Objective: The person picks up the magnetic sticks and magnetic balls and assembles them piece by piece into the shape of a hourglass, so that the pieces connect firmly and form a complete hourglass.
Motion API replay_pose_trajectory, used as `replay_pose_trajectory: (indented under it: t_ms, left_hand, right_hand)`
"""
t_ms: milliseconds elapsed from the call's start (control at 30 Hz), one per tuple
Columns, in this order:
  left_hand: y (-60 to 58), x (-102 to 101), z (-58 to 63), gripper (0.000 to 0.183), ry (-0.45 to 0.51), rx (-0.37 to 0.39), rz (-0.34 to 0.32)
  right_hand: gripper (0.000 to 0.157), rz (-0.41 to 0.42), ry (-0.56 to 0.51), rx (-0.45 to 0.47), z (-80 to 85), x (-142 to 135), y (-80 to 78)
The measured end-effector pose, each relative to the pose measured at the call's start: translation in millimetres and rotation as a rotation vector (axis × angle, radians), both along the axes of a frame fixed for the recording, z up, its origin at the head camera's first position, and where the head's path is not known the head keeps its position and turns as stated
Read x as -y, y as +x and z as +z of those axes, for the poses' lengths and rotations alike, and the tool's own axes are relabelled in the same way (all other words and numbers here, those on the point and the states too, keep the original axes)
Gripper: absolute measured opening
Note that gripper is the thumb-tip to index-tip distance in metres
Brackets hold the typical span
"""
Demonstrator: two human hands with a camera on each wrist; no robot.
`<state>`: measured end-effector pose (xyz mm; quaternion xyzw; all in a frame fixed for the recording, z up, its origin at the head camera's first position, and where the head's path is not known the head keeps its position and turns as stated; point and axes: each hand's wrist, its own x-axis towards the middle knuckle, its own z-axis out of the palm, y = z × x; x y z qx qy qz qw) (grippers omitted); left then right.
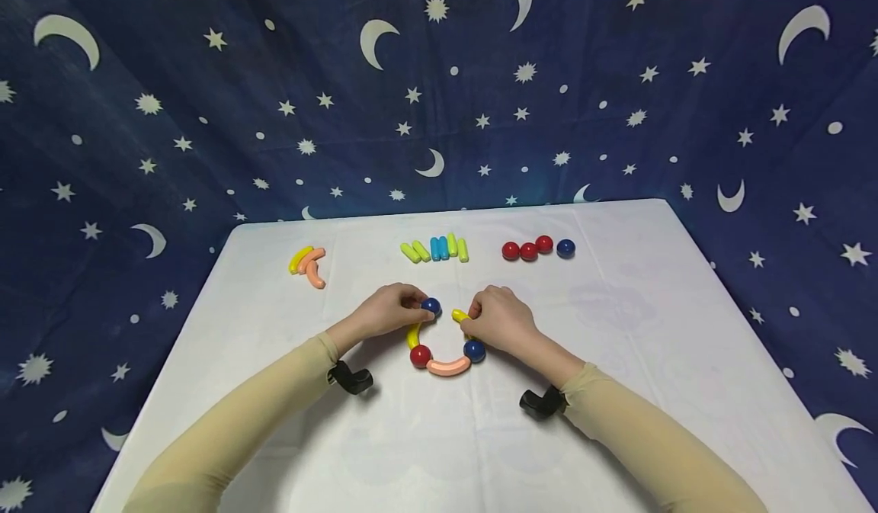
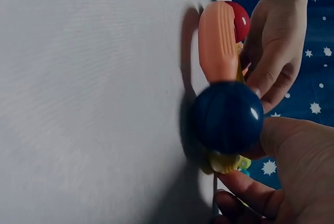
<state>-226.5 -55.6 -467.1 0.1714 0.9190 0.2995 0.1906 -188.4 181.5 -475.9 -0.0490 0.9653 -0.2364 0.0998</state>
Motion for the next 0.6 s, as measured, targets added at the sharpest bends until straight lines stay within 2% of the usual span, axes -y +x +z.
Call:
replay_pose_trajectory:
  t_ms: [200,600]
  left_hand:
    - [1.9,-5.3,0.0,0.044,-0.015,-0.014,0.0]
    - [1.2,-8.0,-1.5,0.041,0.014,0.014,0.005]
  right_hand:
    - [0.019,-0.013,-0.02,-0.022,-2.9,7.4,-3.8]
    - [0.019,-0.019,-0.076,-0.025,-8.0,9.8,-9.6]
